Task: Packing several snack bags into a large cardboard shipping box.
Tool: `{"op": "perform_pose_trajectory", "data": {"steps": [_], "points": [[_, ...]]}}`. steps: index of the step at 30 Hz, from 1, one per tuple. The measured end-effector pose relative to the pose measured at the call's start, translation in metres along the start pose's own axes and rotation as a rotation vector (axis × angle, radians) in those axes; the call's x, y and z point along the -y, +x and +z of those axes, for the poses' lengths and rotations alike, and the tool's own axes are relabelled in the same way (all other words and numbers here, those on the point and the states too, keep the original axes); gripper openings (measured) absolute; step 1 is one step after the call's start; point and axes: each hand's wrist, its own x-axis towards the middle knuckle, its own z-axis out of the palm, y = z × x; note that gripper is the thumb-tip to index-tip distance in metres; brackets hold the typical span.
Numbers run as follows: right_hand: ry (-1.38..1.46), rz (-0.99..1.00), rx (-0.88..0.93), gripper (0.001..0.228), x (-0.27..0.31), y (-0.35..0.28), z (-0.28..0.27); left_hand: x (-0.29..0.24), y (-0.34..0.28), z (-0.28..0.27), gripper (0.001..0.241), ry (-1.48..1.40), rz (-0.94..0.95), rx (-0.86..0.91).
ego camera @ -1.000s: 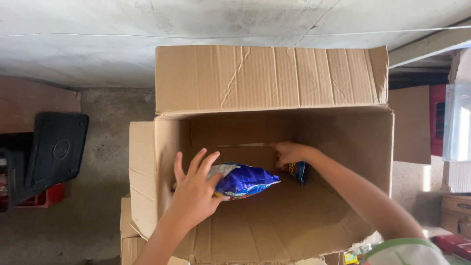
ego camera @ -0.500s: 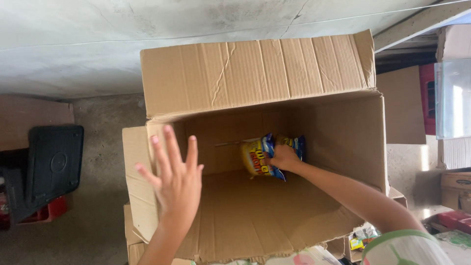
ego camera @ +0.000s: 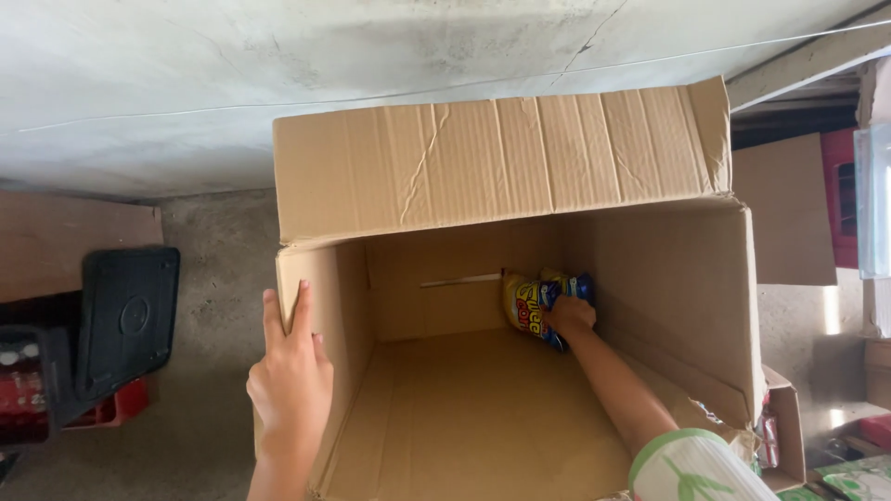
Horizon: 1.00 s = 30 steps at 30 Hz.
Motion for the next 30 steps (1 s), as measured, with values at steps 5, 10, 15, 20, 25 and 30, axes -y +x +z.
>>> {"op": "perform_pose_trajectory", "data": {"steps": [5,10,15,20,25,30], "points": [[-0.031,-0.040,-0.035,0.066,-0.002,0.006,-0.005,-0.001,-0.001,0.001,0.073,-0.004,-0.004,-0.053],[0.025,-0.052,-0.004,0.071,-0.004,0.015,-0.008,-0.009,0.000,-0.006,0.073,0.066,-0.054,-0.056],[0.099,-0.062,0.121,0.071,0.003,-0.012,-0.038,-0.006,-0.002,-0.011,0.073,0.061,-0.013,-0.053],[0.201,-0.216,0.178,0.078,0.013,-0.078,-0.120,0.003,-0.007,0.005,0.072,0.113,0.155,-0.244],[0.119,-0.355,0.113,0.060,0.005,-0.148,-0.183,-0.026,-0.006,-0.017,0.080,0.104,0.283,-0.274],[0.403,-0.649,-0.069,0.055,-0.051,-0.264,-0.217,-0.062,-0.003,-0.031,0.084,0.087,0.481,-0.308]]}}
